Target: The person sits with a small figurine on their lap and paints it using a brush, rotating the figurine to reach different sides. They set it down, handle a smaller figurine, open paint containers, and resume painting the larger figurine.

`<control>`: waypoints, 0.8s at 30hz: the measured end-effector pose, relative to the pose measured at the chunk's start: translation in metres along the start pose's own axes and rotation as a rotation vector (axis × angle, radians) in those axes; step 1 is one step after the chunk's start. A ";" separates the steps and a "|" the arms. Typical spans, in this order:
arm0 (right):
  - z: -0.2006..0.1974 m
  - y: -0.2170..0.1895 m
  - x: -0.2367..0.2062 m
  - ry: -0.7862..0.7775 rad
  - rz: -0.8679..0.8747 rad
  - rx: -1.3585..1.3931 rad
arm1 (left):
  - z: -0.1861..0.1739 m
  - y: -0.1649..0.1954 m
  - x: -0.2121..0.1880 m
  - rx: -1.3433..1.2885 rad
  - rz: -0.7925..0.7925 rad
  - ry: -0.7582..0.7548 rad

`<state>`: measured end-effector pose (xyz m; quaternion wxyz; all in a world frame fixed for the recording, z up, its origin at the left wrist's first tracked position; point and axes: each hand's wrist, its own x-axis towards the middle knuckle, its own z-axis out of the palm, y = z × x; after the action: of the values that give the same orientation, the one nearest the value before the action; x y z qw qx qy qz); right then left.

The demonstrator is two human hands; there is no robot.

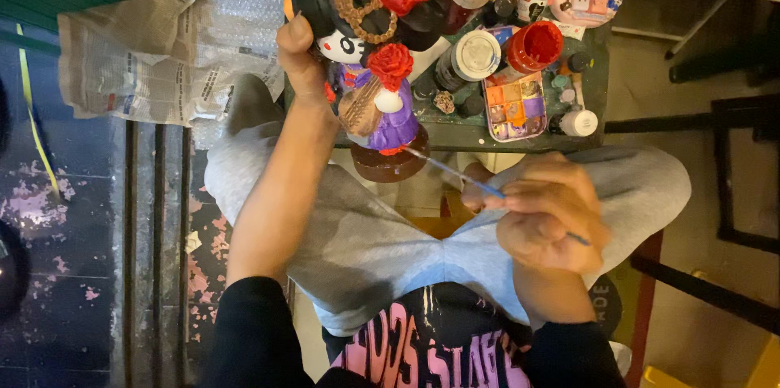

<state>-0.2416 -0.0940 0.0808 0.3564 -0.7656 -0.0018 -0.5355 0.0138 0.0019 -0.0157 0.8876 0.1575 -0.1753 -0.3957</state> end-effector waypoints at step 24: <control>-0.005 -0.006 0.004 0.002 0.116 0.043 | -0.021 -0.002 0.002 0.048 0.064 -0.020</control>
<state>-0.2467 -0.0936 0.0883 0.4033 -0.7561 0.0312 -0.5145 0.0231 0.0016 -0.0349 0.8940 0.1693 -0.1984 -0.3643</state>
